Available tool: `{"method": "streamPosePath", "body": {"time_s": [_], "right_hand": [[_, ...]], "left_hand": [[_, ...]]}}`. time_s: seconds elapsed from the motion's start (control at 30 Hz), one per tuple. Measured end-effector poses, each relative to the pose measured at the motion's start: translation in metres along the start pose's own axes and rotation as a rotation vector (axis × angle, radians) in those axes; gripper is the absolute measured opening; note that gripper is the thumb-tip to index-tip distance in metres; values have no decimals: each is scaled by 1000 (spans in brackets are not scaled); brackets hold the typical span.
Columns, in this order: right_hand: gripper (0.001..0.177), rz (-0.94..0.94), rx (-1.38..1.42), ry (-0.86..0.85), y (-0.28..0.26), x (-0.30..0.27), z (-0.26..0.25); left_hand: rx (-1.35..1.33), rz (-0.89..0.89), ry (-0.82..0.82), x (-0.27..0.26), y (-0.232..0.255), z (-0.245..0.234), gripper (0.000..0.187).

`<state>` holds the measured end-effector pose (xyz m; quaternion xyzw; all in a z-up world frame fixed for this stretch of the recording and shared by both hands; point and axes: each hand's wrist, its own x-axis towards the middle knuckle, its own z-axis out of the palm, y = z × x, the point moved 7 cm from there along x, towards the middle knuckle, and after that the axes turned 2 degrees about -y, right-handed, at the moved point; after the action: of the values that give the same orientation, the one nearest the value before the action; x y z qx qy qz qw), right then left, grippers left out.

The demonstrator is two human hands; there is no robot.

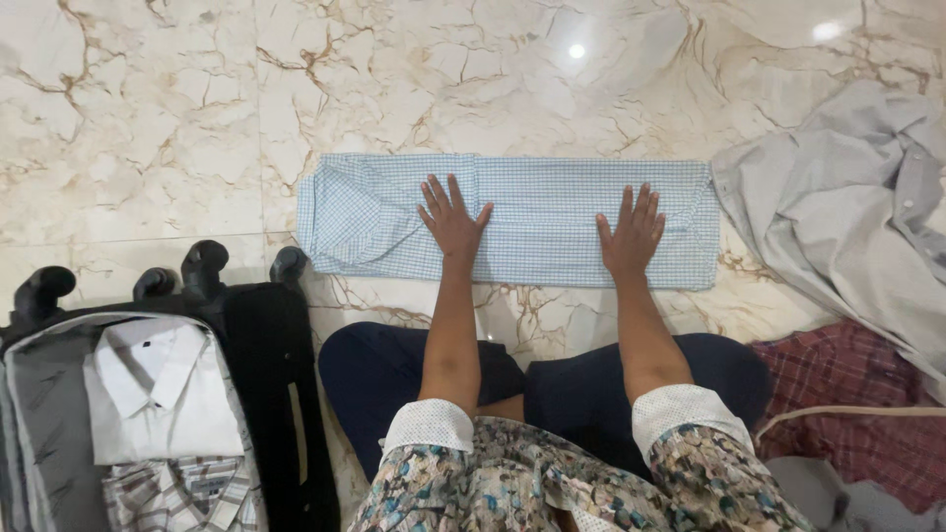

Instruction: The person folds shirts by hand on the floor, smoothing the fabric and folding the sleeves, then places the items into an open suitcase.

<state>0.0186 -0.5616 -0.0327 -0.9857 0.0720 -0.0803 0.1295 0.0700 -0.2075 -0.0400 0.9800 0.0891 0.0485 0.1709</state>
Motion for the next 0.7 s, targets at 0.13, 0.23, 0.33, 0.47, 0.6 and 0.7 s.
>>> {"method": "streamPosePath", "body": {"time_s": [0.13,0.23,0.33,0.47,0.6,0.7], "right_hand": [[80,13,15,14,-11,9,-5],[84,16,59,-83,-43,7,-11],[83,-292,320,-152,-144,-13,5],[75,-412,393,-240,-205,-70,28],[79,-425,264,-175,-200,-77,39],[87,-386,78,-282,-179,-71,42]], "left_hand": [[-238,-71,173,-31,5,-26,92],[-166,-4,38,-80,30,-9,85],[-72,32,-45,-108,42,5,82],[5,-6,-31,-113,28,1,82],[82,-66,-59,-114,-7,-13,83],[-4,-60,-1,-111,-14,-19,86]]}}
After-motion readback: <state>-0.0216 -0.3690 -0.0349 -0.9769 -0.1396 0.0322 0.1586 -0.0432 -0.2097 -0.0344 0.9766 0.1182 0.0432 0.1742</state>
